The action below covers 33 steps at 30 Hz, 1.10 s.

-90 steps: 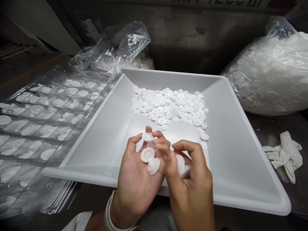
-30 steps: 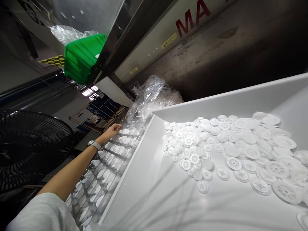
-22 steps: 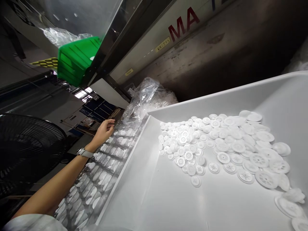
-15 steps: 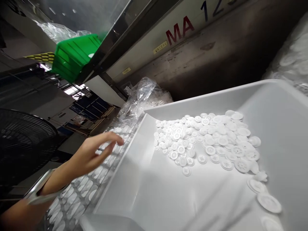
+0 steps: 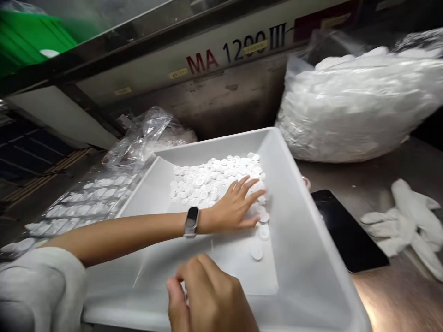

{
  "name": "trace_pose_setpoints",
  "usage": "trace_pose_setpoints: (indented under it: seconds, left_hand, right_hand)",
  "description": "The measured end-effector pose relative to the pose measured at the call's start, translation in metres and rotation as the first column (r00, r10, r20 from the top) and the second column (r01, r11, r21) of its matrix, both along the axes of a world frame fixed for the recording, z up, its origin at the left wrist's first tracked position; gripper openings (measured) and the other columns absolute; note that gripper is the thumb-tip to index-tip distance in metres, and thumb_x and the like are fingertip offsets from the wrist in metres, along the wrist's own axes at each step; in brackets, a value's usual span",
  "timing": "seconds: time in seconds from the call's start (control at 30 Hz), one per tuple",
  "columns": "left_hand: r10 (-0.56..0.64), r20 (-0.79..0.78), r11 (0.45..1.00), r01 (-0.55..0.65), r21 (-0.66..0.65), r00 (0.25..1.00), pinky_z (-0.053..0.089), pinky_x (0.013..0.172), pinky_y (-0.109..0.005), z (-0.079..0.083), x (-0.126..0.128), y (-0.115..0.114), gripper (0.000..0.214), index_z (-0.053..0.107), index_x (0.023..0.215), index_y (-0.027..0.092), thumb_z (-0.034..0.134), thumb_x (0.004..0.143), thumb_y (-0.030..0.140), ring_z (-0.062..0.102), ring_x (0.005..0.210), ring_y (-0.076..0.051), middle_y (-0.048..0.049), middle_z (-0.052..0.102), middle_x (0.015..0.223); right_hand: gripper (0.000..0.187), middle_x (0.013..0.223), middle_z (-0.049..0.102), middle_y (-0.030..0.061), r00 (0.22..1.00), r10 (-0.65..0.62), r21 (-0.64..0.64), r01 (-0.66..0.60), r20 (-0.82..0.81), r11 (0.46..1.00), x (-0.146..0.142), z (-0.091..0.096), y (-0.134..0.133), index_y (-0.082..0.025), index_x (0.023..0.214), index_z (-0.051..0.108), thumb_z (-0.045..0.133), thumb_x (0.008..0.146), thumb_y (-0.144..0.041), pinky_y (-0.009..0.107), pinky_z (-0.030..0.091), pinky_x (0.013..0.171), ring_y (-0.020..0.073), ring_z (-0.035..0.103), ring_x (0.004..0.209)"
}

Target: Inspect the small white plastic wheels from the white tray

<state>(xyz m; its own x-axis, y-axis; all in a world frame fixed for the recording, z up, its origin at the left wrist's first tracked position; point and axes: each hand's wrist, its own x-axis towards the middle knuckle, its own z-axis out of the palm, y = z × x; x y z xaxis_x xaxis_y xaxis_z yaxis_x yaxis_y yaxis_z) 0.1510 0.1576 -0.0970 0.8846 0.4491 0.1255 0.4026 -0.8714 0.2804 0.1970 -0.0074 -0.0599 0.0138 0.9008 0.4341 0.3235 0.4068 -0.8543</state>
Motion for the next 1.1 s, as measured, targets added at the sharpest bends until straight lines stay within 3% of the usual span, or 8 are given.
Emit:
trace_pose_setpoints:
  seconds: [0.1,0.23,0.43,0.57,0.7,0.83,0.97,1.1]
  left_hand:
    - [0.117,0.025,0.993,-0.118,0.028,0.993,0.034,0.107,-0.060,-0.021,0.031,0.019,0.056,0.046,0.136,0.021,0.059,0.086,0.043,0.041,0.131,-0.032,-0.0124,0.040,0.147]
    - [0.189,-0.018,0.982,-0.189,0.009,0.982,0.047,0.096,-0.051,-0.027,0.037,0.026,0.042,0.053,0.126,0.018,0.056,0.090,0.039,0.055,0.115,-0.025,-0.0106,0.055,0.130]
    - [0.249,-0.075,0.955,-0.258,-0.144,0.966,0.052,0.089,-0.045,-0.015,0.033,0.034,0.035,0.058,0.118,0.017,0.056,0.090,0.039,0.060,0.105,-0.021,-0.0090,0.060,0.121]
    - [0.360,-0.041,0.874,-0.352,-0.336,0.932,0.052,0.089,-0.044,0.003,0.027,0.048,0.035,0.058,0.117,0.017,0.057,0.090,0.038,0.060,0.104,-0.021,-0.0088,0.061,0.120]
    - [0.553,0.010,0.674,-0.440,-0.593,0.833,0.053,0.086,-0.042,0.027,0.009,0.052,0.035,0.058,0.118,0.017,0.056,0.090,0.038,0.061,0.101,-0.020,-0.0086,0.061,0.118]
    - [0.761,-0.020,0.308,-0.388,-0.869,0.648,0.055,0.077,-0.037,0.057,-0.018,0.039,0.034,0.058,0.116,0.016,0.056,0.091,0.039,0.062,0.091,-0.017,-0.0075,0.063,0.111]
    - [0.911,-0.066,-0.025,-0.105,-0.994,0.407,0.053,0.062,-0.027,0.093,-0.051,-0.005,0.027,0.059,0.108,0.014,0.056,0.091,0.035,0.060,0.074,-0.011,-0.0036,0.063,0.096]
    - [0.983,-0.134,-0.164,0.270,-0.949,0.128,0.048,0.051,-0.017,0.114,-0.068,-0.069,0.011,0.056,0.098,0.013,0.052,0.092,0.020,0.057,0.064,-0.007,0.0006,0.058,0.082]
  right_hand:
    - [0.018,0.068,0.045,-0.0040,0.998,-0.040,0.016,0.041,-0.052,0.999,-0.004,-0.004,0.003,-0.022,0.080,0.043,0.037,0.097,-0.021,0.024,0.029,0.048,0.0100,0.040,0.052]
    - [0.020,0.066,0.043,-0.0047,0.994,-0.071,0.033,0.074,-0.081,0.997,-0.008,-0.006,0.002,-0.022,0.079,0.041,0.034,0.097,-0.024,0.026,0.024,0.046,0.0097,0.036,0.049]
    - [0.019,0.070,0.047,-0.0044,0.993,-0.034,-0.008,0.034,-0.109,0.999,-0.007,-0.005,0.000,-0.022,0.080,0.042,0.036,0.097,-0.025,0.026,0.026,0.050,0.0109,0.040,0.054]
    - [0.021,0.071,0.048,-0.0040,0.990,-0.060,-0.017,0.059,-0.125,0.998,-0.008,-0.007,0.000,-0.022,0.079,0.043,0.035,0.098,-0.027,0.026,0.027,0.051,0.0114,0.040,0.054]
    - [0.020,0.070,0.048,-0.0043,0.989,-0.068,-0.007,0.068,-0.133,0.998,-0.009,-0.007,0.000,-0.022,0.079,0.043,0.035,0.098,-0.027,0.026,0.026,0.050,0.0113,0.038,0.053]
    - [0.020,0.069,0.046,-0.0048,0.985,-0.082,0.008,0.084,-0.150,0.996,-0.005,-0.006,0.000,-0.022,0.080,0.044,0.037,0.098,-0.026,0.026,0.026,0.048,0.0108,0.037,0.052]
    - [0.015,0.074,0.050,-0.0047,0.988,-0.048,0.008,0.050,-0.147,0.999,0.004,-0.003,-0.001,-0.023,0.086,0.051,0.042,0.098,-0.020,0.023,0.032,0.053,0.0091,0.045,0.059]
    - [0.013,0.081,0.055,-0.0044,0.992,0.001,0.008,0.000,-0.128,1.000,0.011,0.002,-0.004,-0.024,0.096,0.055,0.045,0.098,-0.016,0.016,0.039,0.063,0.0066,0.053,0.069]
